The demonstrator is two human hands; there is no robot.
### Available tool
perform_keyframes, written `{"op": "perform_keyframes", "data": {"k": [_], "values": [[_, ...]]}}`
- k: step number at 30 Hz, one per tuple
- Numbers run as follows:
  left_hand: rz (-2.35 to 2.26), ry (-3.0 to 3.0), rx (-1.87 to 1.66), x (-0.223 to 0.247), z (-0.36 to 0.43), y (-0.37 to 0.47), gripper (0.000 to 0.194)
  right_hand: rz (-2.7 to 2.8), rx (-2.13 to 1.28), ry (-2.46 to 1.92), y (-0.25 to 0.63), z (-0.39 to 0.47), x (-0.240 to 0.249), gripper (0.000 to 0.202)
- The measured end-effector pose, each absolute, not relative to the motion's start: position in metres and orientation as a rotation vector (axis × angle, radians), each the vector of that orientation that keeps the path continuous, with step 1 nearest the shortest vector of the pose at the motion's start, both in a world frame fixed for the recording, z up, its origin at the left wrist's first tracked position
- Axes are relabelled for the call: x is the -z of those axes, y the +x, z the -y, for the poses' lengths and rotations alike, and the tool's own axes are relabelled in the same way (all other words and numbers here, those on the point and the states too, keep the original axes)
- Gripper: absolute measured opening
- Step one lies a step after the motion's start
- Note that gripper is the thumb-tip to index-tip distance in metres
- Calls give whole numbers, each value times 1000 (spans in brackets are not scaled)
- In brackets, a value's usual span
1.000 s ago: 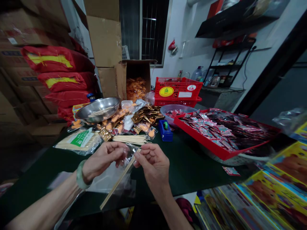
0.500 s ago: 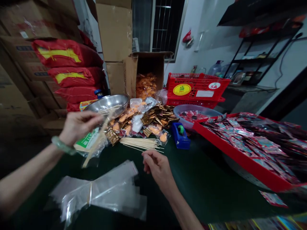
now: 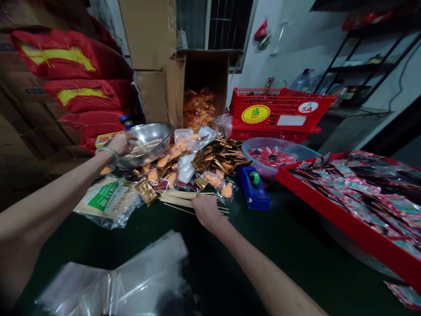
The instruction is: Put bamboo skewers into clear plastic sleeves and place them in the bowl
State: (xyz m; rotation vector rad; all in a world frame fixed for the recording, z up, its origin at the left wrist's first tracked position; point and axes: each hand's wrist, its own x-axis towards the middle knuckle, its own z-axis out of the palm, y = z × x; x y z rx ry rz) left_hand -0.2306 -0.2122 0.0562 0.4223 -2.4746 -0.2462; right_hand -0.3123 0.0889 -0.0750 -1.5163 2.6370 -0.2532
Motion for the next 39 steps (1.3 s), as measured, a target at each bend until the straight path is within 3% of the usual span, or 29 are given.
{"op": "perform_keyframes", "data": {"k": [6, 12, 16, 20, 22, 27, 29, 34, 39], "values": [[2420, 320, 318, -56, 157, -190, 19, -2658, 276, -1530, -315, -96, 71, 21], [2348, 380, 1049, -18, 88, -159, 20, -2688, 700, -1434, -319, -104, 54, 19], [2274, 502, 1566, 1, 42, -164, 30, -2560, 1078, -1354, -316, -120, 39, 22], [2133, 320, 1904, 14, -8, -184, 48, -2325, 1340, -1291, -293, -147, 36, 29], [2082, 160, 1971, 20, -31, -195, 47, -2259, 1436, -1266, -279, -160, 42, 29], [2168, -140, 1655, 28, -65, -209, 20, -2237, 1576, -1172, -261, -189, 55, 22], [2266, -195, 1377, 28, -71, -209, 20, -2254, 1614, -1109, -258, -200, 52, 19], [2623, -384, 771, 38, -83, -200, 16, -2201, 1802, -938, -248, -227, 30, 36], [2862, -418, 528, 54, -95, -191, 15, -2399, 1839, -889, -238, -237, 19, 27]]}}
